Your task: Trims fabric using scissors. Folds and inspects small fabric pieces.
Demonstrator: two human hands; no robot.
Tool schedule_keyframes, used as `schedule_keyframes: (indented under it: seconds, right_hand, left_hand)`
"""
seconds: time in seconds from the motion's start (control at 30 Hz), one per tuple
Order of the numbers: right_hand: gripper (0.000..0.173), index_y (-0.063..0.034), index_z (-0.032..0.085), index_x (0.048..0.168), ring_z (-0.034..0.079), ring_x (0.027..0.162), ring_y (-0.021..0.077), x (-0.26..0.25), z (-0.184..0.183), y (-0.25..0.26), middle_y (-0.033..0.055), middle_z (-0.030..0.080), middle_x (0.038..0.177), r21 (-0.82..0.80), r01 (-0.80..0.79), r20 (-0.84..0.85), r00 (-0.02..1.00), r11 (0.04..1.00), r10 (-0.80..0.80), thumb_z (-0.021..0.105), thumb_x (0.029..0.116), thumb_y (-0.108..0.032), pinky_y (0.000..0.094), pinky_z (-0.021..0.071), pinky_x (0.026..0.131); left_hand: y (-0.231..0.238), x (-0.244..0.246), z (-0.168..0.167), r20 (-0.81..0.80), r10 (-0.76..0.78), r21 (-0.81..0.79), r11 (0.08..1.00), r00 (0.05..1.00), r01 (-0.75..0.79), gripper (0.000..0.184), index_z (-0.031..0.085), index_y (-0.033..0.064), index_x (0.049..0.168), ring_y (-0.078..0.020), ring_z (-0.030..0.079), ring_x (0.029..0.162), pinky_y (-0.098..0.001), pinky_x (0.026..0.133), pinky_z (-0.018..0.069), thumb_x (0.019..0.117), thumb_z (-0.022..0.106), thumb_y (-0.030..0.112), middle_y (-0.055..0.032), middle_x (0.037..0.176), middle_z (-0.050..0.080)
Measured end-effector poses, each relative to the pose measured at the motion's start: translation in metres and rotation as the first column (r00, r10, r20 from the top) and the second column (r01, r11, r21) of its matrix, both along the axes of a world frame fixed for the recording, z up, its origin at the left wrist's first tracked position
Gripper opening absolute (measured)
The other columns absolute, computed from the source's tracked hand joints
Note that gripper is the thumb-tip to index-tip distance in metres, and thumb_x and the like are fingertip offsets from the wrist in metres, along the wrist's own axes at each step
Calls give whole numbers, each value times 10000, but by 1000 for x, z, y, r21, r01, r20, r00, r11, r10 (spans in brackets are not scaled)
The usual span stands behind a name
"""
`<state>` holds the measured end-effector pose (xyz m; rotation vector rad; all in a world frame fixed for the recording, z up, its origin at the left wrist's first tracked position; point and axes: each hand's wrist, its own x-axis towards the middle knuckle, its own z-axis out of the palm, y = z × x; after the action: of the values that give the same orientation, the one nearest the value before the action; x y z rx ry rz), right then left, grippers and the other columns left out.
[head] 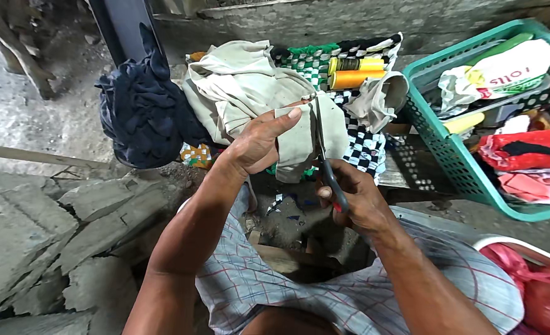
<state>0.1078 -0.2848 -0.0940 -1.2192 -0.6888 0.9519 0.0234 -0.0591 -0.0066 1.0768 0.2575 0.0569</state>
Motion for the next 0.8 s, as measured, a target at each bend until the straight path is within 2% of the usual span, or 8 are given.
schedule_keyframes:
  seconds: [0.37, 0.6, 0.73, 0.8]
  right_hand:
    - [616, -106, 619, 1330, 641, 619, 134, 3, 4, -4, 51, 680, 825, -11, -12, -4, 1000, 1000, 12, 818, 847, -432, 256, 577, 573]
    - [506, -109, 633, 1323, 611, 569, 116, 4, 4, -3, 44, 657, 786, 7, 2, 24, 1000, 1000, -2, 790, 892, -323, 237, 557, 528]
    - [505, -112, 639, 1306, 616, 573, 114, 3, 5, -2, 44, 665, 788, 2, -1, 11, 1000, 1000, 1, 800, 883, -334, 233, 558, 531]
    - [522, -112, 645, 1299, 618, 582, 122, 3, 5, -3, 50, 666, 799, 4, -3, -2, 1000, 1000, 3, 811, 871, -361, 239, 561, 540]
  left_hand:
    - [5, 2, -1, 10, -16, 0, 1000, 1000, 16, 365, 513, 55, 1398, -231, 691, 1083, -449, 977, 571, 1109, 396, 245, -127, 1175, 692]
    - [5, 1, 1, 8, -1, -9, 1000, 1000, 1, 353, 537, 51, 1374, -226, 696, 1073, -449, 973, 573, 1109, 396, 236, -125, 1164, 700]
    - [5, 1, 2, -1, -5, -2, 1000, 1000, 5, 327, 549, 49, 1331, -226, 696, 1072, -443, 964, 578, 1108, 401, 237, -126, 1158, 698]
    - [6, 1, 0, -2, -11, -10, 1000, 1000, 11, 349, 542, 44, 1367, -236, 686, 1096, -454, 984, 566, 1108, 403, 231, -135, 1185, 689]
